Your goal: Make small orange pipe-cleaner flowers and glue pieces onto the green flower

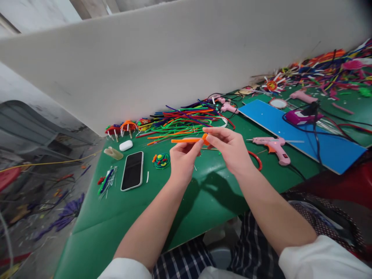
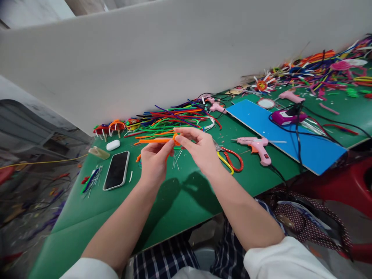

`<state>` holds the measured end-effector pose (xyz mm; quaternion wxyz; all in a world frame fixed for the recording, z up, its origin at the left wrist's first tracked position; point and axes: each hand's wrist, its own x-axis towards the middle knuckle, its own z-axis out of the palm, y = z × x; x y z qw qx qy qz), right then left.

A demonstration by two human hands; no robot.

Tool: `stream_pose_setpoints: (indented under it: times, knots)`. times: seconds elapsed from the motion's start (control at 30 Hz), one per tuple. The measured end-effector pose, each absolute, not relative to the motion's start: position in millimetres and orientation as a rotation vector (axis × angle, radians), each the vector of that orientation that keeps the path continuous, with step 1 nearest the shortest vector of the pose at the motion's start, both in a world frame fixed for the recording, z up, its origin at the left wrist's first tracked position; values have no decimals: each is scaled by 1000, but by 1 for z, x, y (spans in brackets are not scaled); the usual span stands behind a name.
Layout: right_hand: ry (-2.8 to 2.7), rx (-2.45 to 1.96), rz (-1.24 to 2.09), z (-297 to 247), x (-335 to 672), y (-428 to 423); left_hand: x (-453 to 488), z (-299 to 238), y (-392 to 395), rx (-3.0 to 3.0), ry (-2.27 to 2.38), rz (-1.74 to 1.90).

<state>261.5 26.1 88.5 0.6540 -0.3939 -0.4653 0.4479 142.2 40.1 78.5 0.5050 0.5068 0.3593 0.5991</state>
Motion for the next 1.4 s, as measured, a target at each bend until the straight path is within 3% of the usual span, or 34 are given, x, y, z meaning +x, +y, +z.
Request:
stream_pose_setpoints:
  times: [0.47,0.8,1.4]
  knots:
    - [-1147,-1029,755,89,261,22,132,88,38,1637,932,1299]
    - [-1116,-941,1022,90,266,25,129,91,44,1289,934,1209]
    - [-1120,-960,1037,90,273,27,130,93,43,1218,825,1219]
